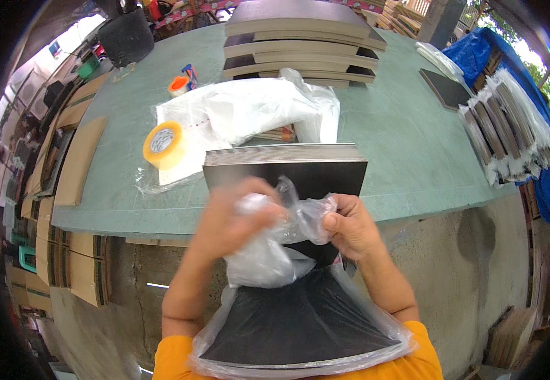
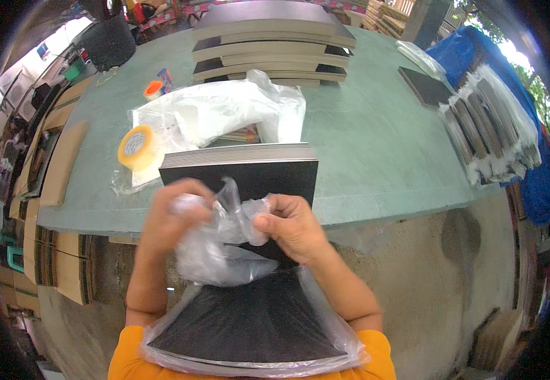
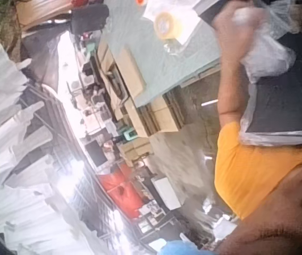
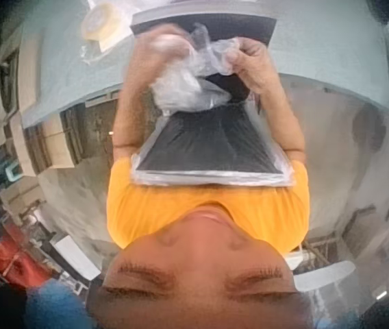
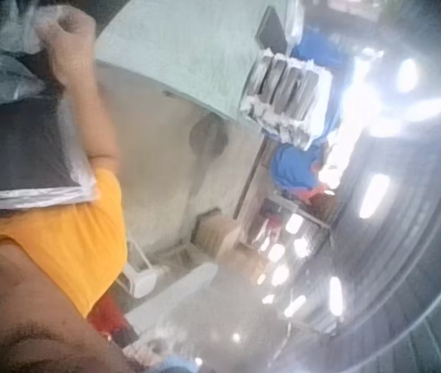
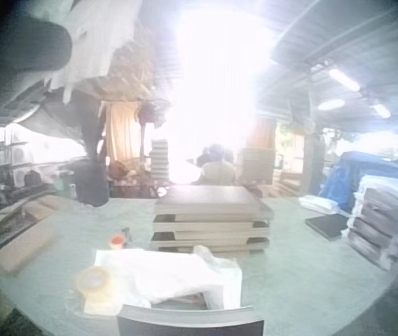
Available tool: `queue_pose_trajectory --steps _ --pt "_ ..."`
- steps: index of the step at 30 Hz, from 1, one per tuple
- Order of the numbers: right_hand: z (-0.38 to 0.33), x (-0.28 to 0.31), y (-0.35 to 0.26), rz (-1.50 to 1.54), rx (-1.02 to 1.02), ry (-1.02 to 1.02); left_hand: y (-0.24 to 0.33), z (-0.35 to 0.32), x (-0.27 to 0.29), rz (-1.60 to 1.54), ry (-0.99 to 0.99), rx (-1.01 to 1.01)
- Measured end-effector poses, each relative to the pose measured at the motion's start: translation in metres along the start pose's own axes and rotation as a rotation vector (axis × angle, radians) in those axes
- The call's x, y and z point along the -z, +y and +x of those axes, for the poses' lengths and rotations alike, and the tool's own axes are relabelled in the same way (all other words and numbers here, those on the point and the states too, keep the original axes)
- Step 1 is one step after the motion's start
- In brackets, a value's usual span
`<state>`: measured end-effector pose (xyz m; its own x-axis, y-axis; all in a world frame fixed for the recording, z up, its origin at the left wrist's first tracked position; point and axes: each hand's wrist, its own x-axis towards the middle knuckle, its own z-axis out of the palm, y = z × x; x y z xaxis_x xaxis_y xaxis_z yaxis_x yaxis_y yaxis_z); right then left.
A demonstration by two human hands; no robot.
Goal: The person wraps individual dark panels or boards in clear plastic film by hand, pulling the film from a roll and tucking it around the edges of the items before stacking them.
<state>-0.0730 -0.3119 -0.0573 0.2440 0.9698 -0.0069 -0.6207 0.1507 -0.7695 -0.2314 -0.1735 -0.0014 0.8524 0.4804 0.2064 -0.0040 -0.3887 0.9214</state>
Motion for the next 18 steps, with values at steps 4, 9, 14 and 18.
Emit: queue_pose_trajectory --steps 4,9,14,18 --pt "0.008 -0.011 0.009 0.281 0.071 -0.021 -0.007 0.001 -0.026 -0.088 -0.104 0.058" --pt "-0.013 0.012 -0.017 0.179 0.150 0.099 -0.095 -0.043 0.088 0.480 0.771 0.272" --pt "-0.021 -0.028 -0.038 -0.821 0.409 0.006 0.028 -0.025 0.008 0.330 0.259 -0.140" --pt "-0.025 -0.083 -0.063 -0.230 0.849 0.075 0.011 -0.023 -0.050 0.216 -0.439 -0.114"
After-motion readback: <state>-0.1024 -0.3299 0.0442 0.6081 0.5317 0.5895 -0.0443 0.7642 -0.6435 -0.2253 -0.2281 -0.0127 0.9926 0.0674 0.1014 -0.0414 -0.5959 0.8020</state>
